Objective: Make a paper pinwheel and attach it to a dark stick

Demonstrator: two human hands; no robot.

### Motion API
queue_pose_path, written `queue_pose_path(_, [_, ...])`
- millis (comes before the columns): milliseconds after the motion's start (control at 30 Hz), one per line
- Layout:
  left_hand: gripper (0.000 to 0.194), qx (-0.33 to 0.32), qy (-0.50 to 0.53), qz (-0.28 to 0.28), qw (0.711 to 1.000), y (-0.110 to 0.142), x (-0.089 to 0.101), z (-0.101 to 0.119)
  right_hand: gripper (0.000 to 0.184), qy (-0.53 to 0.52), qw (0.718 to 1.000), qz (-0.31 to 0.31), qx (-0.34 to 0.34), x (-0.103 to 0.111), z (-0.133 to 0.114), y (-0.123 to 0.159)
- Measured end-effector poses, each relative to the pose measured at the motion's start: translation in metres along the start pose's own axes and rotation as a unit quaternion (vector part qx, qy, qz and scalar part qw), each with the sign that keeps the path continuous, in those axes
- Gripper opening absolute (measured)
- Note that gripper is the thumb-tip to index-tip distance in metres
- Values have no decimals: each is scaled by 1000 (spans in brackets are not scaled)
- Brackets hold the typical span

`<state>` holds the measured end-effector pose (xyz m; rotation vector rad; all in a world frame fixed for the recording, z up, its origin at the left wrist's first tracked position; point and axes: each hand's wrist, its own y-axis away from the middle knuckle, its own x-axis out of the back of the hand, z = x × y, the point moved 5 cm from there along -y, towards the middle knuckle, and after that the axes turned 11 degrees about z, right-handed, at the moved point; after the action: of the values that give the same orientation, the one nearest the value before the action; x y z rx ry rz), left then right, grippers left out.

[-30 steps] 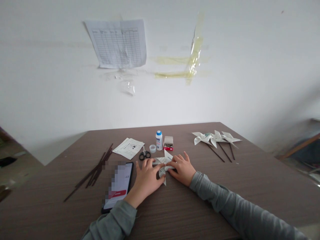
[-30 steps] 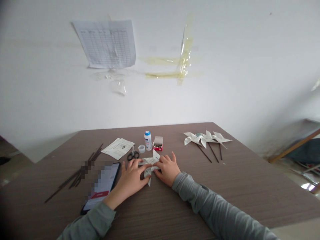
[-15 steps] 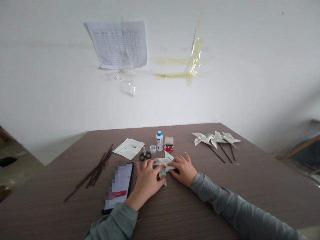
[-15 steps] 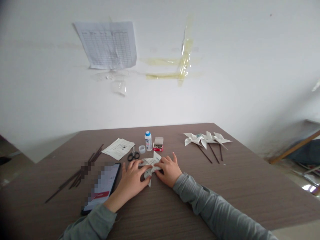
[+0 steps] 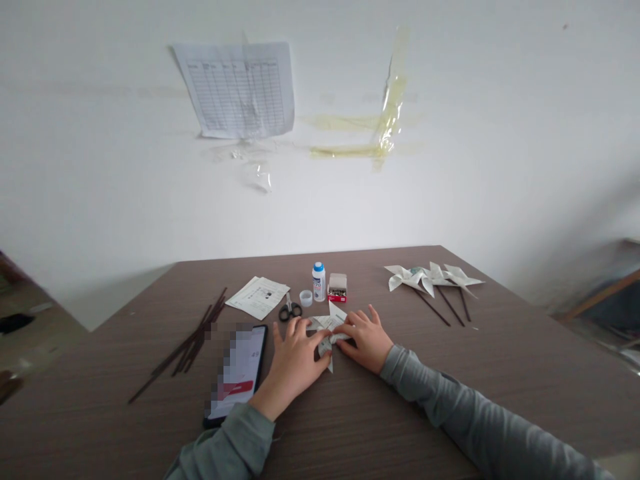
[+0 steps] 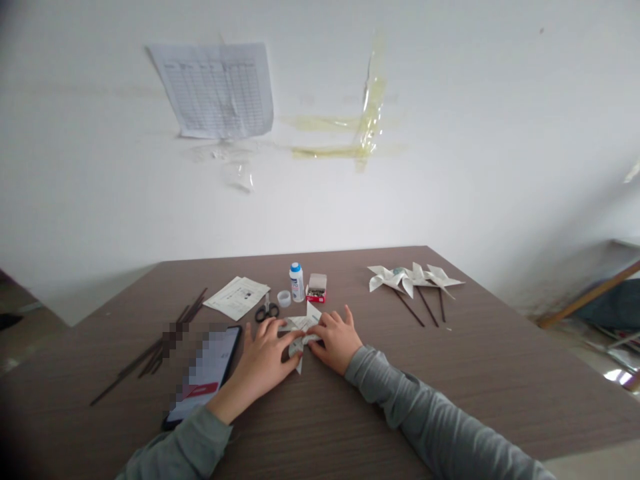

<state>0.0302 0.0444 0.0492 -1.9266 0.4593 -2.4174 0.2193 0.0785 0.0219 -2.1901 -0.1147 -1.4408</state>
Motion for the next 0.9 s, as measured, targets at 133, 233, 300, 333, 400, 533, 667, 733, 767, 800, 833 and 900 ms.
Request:
queue_pose_path(133, [52,15,-6,0,1000,1,-1,-2,29,-10,1000,13,-12,-6,8,1])
queue_pose_path(233, [50,20,-2,8,1000,1,0,-2,27,-29,999,19,-15,-5,11,1])
queue_pose_path(300, [51,18,10,16,1000,2,1,-1,28,-37,999,23,-8,-3,11,1])
queue_pose_path(333, [52,17,14,19,1000,2,1,-1,29,-36,999,26,-5,-3,11,1])
queue_pose_path(400, [54,16,13,19,1000,2,1,0,31,-27,999,28,-3,-4,10,1])
queue_pose_path(533, [53,10,0,8,1000,2,3,2,36,-21,1000,10,-10,-6,8,1])
queue_pose_path(667, [54,3,-4,-2,1000,1,7,3,35,-15,1000,-5,-19,0,3,-1])
queue_pose_path(733, [55,1,-8,-5,1000,1,7,3,33,-16,1000,-9,-16,4,0,-1])
queue_pose_path(767, [55,-1,-9,-6,1000,1,7,3,33,-17,1000,-11,-15,5,-1,-2])
queue_pose_path(800, [55,-5,-10,-7,1000,1,7,3,33,-18,1000,-13,-15,6,-1,-2])
queue_pose_path(833, [55,-7,-9,-7,1000,1,6,3,33,-18,1000,-16,-16,6,-1,-1])
queue_pose_path(900, [54,-7,-11,-4,1000,1,4,2,33,-19,1000,-15,-16,4,1,-1])
